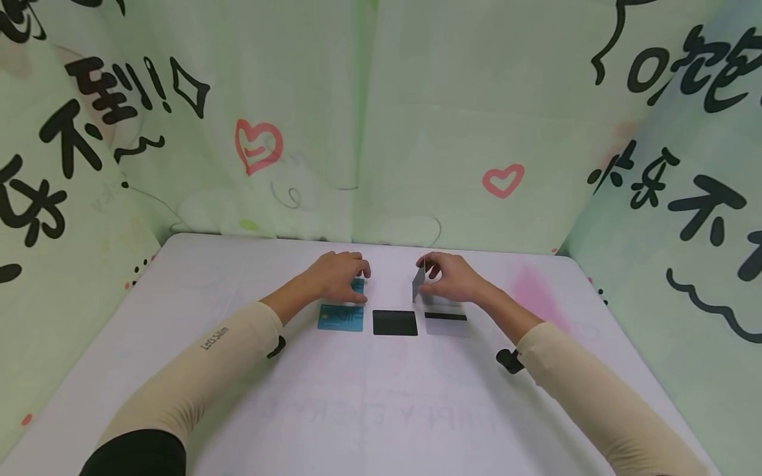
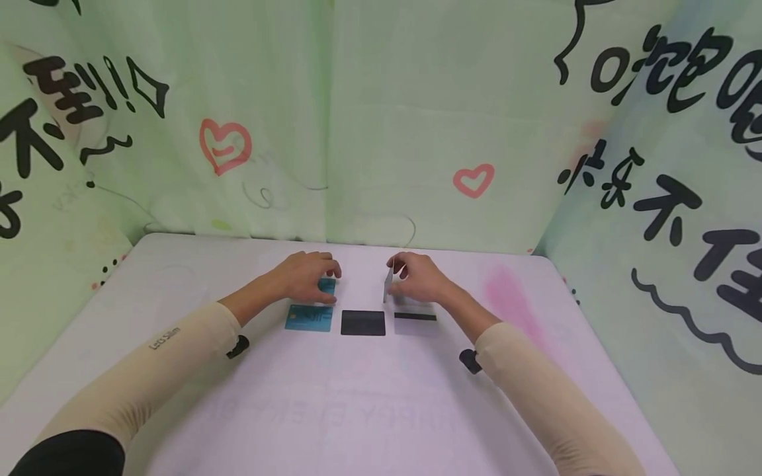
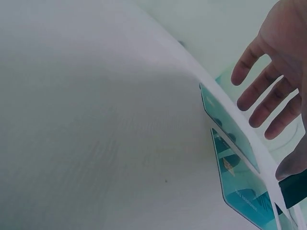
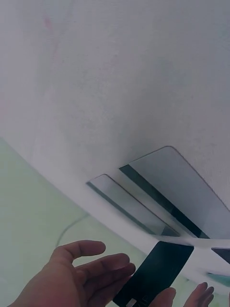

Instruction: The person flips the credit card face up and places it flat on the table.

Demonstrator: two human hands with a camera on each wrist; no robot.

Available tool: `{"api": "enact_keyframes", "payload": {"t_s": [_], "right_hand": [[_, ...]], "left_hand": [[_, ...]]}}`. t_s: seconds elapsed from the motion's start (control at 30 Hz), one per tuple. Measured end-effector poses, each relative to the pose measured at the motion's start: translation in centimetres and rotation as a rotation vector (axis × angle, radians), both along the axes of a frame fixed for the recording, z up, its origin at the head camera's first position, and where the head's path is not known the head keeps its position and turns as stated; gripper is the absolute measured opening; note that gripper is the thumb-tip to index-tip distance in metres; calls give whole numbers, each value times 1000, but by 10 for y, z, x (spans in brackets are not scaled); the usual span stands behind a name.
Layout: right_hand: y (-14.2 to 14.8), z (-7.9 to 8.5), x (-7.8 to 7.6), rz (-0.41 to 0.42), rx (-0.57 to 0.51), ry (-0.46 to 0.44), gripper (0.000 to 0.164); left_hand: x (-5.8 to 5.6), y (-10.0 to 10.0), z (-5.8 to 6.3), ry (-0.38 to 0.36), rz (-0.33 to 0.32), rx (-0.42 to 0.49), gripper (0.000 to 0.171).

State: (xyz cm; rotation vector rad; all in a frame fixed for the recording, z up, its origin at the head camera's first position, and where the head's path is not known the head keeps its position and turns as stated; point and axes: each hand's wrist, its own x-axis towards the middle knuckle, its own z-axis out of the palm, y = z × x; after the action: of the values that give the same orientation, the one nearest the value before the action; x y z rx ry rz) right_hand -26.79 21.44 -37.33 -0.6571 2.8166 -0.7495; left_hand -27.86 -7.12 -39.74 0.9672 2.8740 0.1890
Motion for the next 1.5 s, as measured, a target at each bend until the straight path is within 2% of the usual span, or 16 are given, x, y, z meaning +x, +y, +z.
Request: {"api": "enact_keyframes", "payload": {"t_s": [0.27, 0.83, 1.13, 1.5], "right_hand": [[-6, -15, 0, -11, 6, -45, 51], [-11, -23, -1, -14, 19, -58, 51], [-13, -30, -4, -2, 33, -42, 57], [-14, -31, -5, -16, 40, -57, 60]], "left_hand": [[0, 3, 1, -6, -1, 24, 52], [-5, 10, 6, -35, 22, 19, 54], [-1, 9, 10, -46, 17, 13, 54], [-4, 9, 6, -40, 4, 18, 55]]}}
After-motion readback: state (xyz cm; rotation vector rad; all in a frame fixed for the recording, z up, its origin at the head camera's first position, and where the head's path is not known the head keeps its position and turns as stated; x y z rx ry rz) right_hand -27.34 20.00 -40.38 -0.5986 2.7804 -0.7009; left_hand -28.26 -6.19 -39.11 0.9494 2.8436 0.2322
